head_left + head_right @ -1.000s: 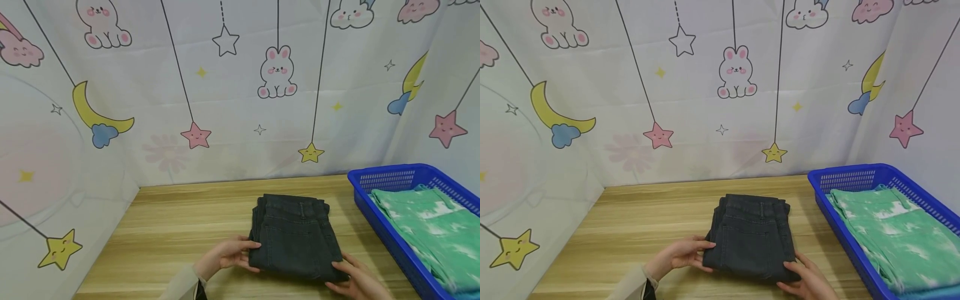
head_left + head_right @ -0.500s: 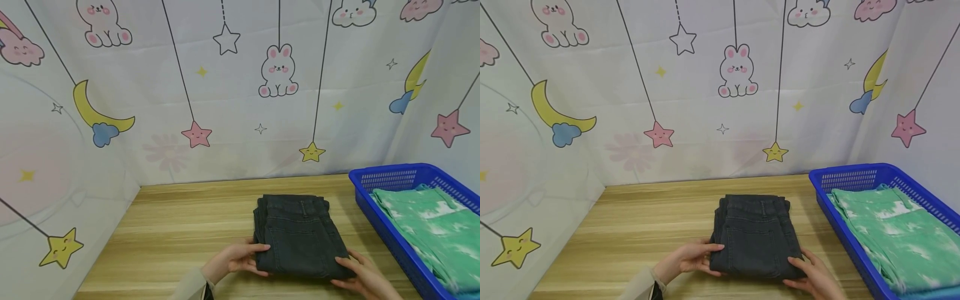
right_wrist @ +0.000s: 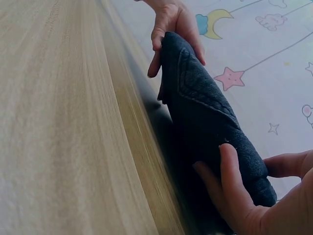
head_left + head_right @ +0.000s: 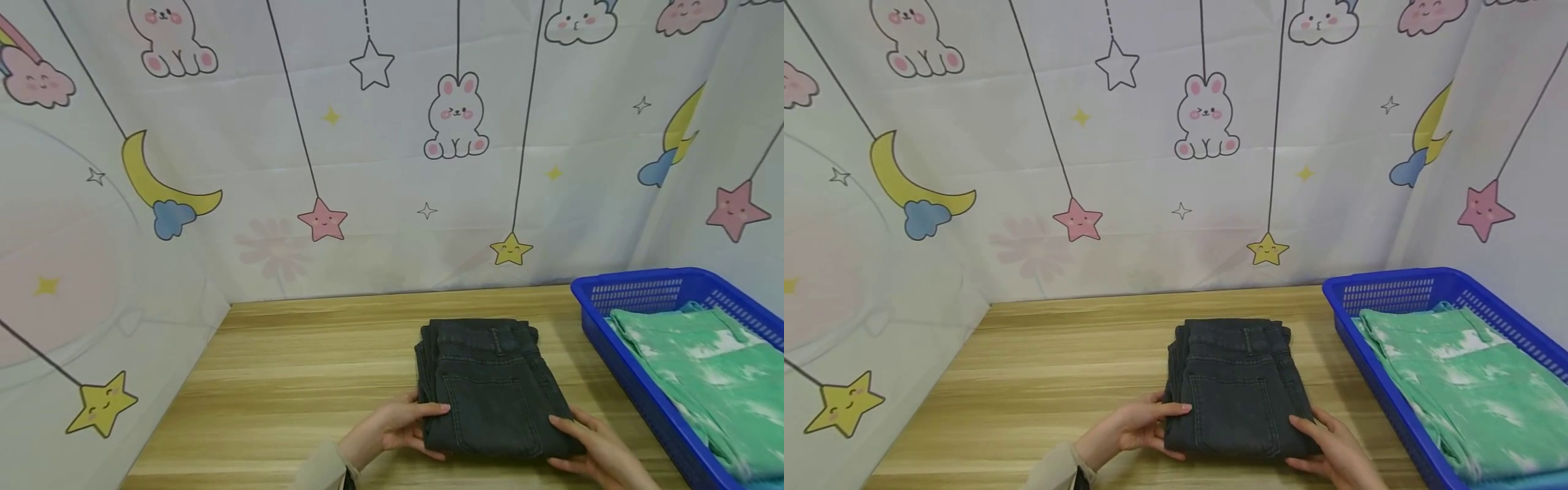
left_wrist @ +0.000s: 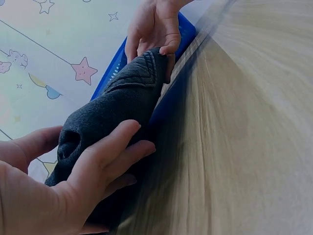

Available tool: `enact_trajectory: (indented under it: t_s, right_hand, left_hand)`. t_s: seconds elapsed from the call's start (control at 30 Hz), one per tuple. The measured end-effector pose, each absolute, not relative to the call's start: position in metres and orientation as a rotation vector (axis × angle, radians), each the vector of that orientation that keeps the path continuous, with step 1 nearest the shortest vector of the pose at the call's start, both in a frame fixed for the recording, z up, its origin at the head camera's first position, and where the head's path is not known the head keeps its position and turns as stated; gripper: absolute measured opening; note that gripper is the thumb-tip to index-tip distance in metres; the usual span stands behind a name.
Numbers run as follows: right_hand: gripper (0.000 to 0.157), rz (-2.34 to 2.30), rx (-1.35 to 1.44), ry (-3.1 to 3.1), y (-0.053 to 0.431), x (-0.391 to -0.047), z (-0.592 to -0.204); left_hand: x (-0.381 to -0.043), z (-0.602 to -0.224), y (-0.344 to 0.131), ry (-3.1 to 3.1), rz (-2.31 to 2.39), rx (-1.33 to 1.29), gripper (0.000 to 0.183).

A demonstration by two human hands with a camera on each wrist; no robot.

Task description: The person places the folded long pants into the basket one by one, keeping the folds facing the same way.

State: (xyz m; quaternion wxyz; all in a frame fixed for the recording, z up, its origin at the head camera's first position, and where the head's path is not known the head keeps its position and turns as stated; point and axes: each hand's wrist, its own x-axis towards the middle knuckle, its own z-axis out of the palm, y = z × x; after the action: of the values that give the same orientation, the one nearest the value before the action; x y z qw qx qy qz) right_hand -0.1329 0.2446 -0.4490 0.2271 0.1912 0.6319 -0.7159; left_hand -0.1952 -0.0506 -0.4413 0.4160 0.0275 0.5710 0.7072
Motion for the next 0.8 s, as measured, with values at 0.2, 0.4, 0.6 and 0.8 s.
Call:
enact_trajectory:
  t_s: [0.2, 0.4, 0.6, 0.8]
  right_hand:
    - [0.092, -1.948, 0.533, 1.745, 0.2457, -0.1340, -0.4514]
    - [0.090, -1.951, 0.515, 1.726, 0.2489, -0.1349, -0.4521]
    - [0.089, -1.974, 0.501, 1.703, 0.2510, -0.1346, -0.4507]
    - [0.089, -1.984, 0.499, 1.690, 0.2531, -0.1345, -0.4500]
  left_hand:
    - [-0.1933, -0.4429, -0.0492, 1.436, 1.799, 0.043, 0.059]
    - [-0.1917, -0.4456, -0.0492, 1.407, 1.814, 0.037, 0.063]
    - [-0.1899, -0.4469, -0.0494, 1.383, 1.816, 0.067, 0.065]
    - [-0.1887, -0.4463, -0.0494, 1.349, 1.824, 0.056, 0.071]
